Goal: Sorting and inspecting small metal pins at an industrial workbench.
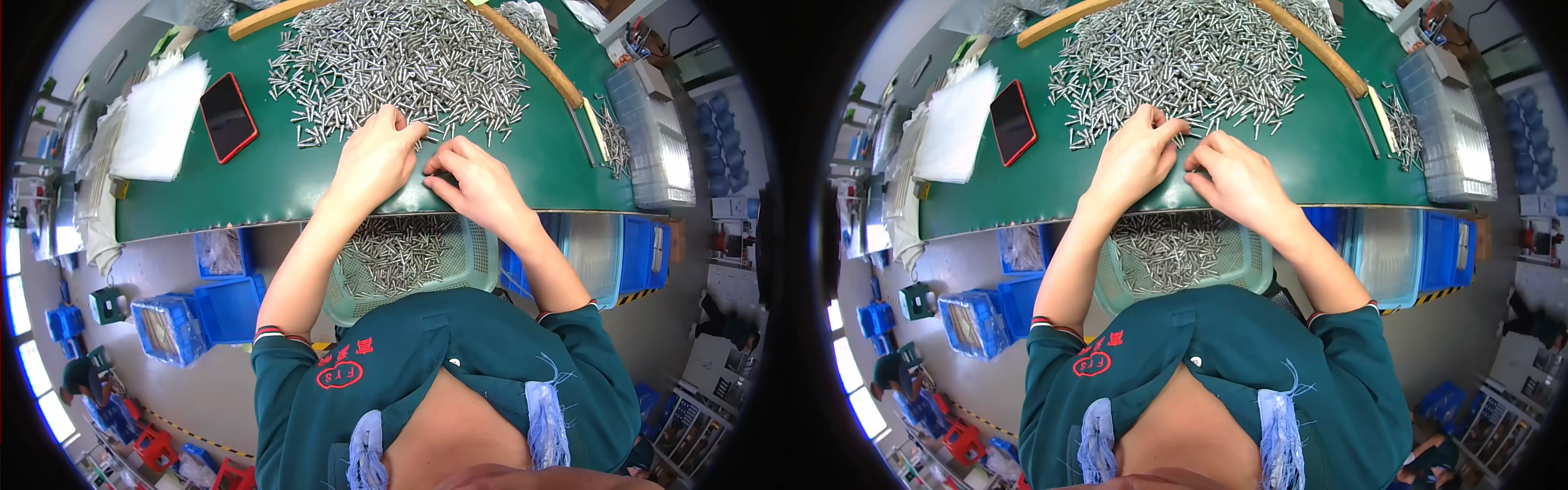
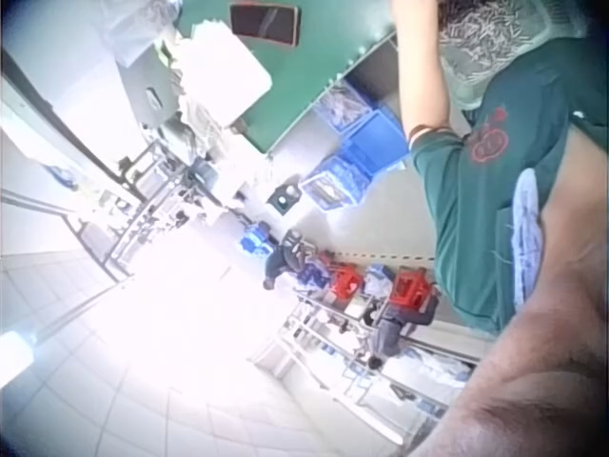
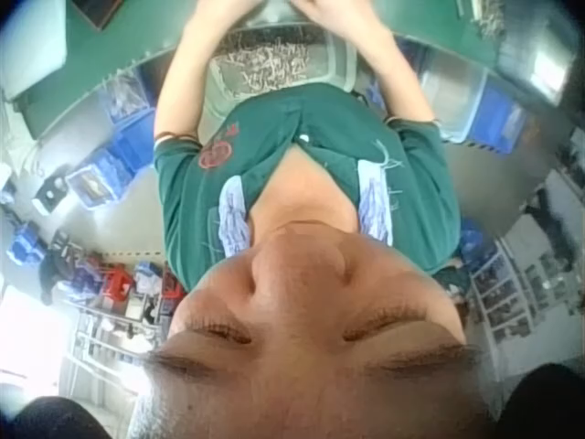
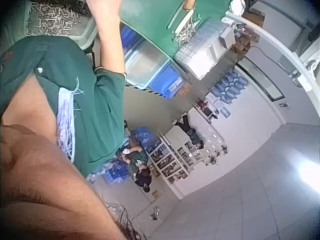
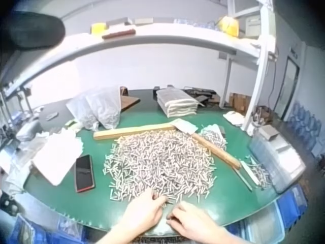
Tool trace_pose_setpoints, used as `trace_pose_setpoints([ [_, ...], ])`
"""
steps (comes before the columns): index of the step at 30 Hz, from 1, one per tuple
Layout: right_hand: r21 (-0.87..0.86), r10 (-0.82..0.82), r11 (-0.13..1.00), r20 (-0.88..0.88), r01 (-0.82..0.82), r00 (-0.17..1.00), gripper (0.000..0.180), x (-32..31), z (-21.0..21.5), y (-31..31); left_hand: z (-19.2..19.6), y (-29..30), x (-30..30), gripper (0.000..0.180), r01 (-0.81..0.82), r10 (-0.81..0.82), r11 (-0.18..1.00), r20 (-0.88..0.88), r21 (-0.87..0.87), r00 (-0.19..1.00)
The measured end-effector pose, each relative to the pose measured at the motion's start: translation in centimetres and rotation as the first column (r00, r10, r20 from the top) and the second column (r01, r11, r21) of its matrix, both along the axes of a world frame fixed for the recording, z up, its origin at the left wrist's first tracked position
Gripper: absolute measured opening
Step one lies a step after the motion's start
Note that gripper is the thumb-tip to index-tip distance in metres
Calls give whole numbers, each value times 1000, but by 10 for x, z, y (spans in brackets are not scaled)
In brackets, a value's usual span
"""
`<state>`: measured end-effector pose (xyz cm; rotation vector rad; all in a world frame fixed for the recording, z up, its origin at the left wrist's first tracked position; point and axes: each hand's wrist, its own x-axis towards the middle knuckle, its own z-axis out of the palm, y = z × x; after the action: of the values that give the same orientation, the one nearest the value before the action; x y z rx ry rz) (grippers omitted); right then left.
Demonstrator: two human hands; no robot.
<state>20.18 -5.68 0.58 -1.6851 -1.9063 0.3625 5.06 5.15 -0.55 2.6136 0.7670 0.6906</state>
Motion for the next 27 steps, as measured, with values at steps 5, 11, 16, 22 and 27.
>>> trace_pose_setpoints([
  [5, 51, -7, 999, 9, 7, 1000, 12, -4, -5, -4, -1, 1, 0, 18, -36, 40, 997, -64, 73, 997],
  [11, 16, -75, 997, -100, 77, 992, 19, -10, -5, -2, 9, -16, -14, 16, -87, 89, 996, -106, 21, 990],
  [16, 101, -97, 991, 54, 91, 994, 20, -15, -4, 4, 14, -6, -28, 11, -285, 285, 958, -44, -17, 958],
  [22, 174, -59, 984, 108, 40, 992, 20, -10, -11, 10, 5, -16, -28, 10, -148, 144, 988, -81, -43, 986],
  [27, 157, 26, 987, 72, -37, 997, 20, -5, -9, 14, 6, -15, -26, 10, -128, 126, 988, -32, -90, 992],
])
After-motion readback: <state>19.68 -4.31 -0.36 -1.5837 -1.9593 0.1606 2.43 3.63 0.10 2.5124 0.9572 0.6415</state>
